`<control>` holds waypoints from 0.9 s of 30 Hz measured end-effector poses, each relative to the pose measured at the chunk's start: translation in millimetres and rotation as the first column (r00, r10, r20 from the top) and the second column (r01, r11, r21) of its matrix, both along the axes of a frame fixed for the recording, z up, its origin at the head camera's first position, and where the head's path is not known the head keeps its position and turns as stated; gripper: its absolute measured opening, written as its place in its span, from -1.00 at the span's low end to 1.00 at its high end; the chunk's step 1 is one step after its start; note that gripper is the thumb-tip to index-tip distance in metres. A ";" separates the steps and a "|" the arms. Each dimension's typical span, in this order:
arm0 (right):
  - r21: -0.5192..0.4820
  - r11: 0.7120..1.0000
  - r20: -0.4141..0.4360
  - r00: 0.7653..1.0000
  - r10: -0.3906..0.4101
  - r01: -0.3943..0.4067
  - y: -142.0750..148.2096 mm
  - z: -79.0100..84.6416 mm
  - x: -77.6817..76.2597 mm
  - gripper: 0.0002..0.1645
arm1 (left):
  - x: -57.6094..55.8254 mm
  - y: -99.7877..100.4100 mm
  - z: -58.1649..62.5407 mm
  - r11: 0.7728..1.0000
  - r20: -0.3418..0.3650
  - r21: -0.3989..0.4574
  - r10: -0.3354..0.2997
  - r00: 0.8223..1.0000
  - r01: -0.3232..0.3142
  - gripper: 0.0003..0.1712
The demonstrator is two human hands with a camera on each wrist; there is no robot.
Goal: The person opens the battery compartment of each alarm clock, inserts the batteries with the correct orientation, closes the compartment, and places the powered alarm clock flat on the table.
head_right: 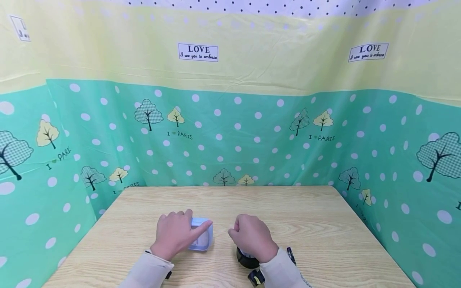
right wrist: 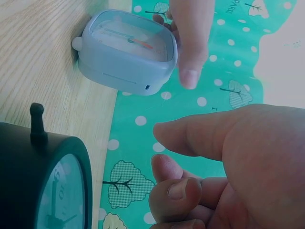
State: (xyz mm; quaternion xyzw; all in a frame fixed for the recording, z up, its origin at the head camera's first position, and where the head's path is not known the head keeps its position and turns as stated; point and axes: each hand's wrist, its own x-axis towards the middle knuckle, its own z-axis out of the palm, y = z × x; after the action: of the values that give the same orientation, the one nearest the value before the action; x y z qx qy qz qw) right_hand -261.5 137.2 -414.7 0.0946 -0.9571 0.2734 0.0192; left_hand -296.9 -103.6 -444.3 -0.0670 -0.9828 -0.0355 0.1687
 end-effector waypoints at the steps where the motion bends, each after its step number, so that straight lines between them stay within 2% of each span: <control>1: -0.001 1.000 -0.002 1.000 0.003 -0.003 0.1 -0.2 0.2 -0.64 | -0.1 0.0 -0.1 1.000 0.005 -0.003 -0.001 1.000 0.001 0.08; 14: -0.025 1.000 0.013 1.000 0.006 -0.006 1.3 3.3 1.6 -0.66 | 0.1 -0.2 1.1 1.000 0.003 -0.012 -0.006 1.000 0.006 0.06; 20: -0.025 1.000 0.005 1.000 -0.016 0.016 7.7 4.1 1.8 -0.65 | 1.6 0.6 2.2 0.999 -0.003 0.042 -0.020 1.000 0.021 0.03; 27: -0.035 0.999 -0.005 1.000 -0.028 0.028 14.2 5.6 2.3 -0.64 | 4.1 2.2 7.2 0.998 -0.024 0.066 0.001 1.000 0.000 0.09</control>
State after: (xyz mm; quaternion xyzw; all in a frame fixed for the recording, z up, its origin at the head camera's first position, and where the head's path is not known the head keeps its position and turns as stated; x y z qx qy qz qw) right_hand -259.2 151.4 -409.0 0.0816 -0.9534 0.2893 0.0275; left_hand -292.8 -101.4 -437.1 -0.0616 -0.9790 -0.0669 0.1826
